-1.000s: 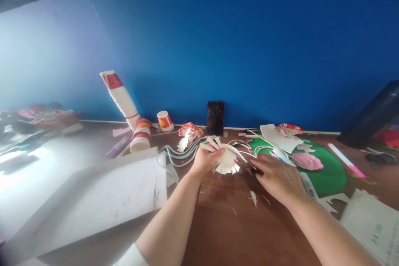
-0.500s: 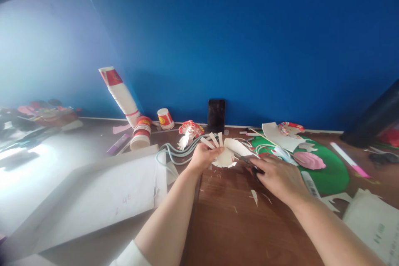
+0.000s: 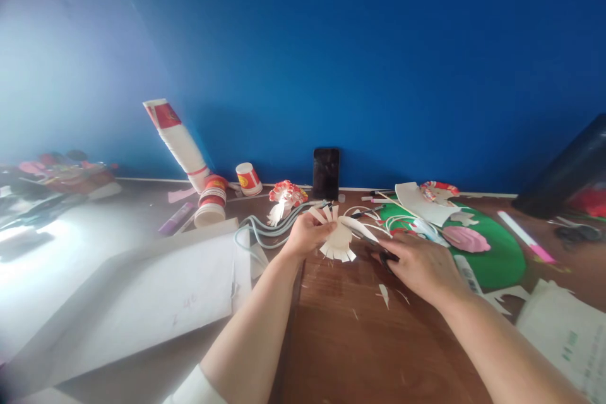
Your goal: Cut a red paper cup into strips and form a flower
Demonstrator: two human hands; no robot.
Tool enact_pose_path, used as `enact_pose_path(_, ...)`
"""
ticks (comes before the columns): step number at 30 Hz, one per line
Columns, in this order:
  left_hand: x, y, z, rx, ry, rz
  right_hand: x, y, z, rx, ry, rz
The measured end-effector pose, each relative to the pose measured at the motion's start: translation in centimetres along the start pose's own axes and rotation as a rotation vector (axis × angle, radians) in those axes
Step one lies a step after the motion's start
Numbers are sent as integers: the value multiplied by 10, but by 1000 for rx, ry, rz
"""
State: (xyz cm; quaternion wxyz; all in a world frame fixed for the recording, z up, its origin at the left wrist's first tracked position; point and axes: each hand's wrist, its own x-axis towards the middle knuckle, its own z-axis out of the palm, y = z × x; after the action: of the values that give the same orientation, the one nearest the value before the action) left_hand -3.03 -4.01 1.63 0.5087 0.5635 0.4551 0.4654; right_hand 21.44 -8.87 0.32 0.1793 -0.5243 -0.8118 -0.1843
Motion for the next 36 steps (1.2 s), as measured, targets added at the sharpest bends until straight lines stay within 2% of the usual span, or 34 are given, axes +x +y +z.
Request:
enact_pose_path(11, 1, 2, 2, 160, -6, 14, 2, -4, -1, -30, -52, -25)
enact_pose_path(18, 0, 2, 1, 137, 12, -33, 3, -6, -1, -60, -11, -66)
enact_pose_path(24, 0, 6, -2, 138, 15, -73, 2, -4, 3, -33, -24, -52)
enact_pose_path(36, 3, 1, -7, 165, -35, -33, 1, -4, 0, -6, -48, -74)
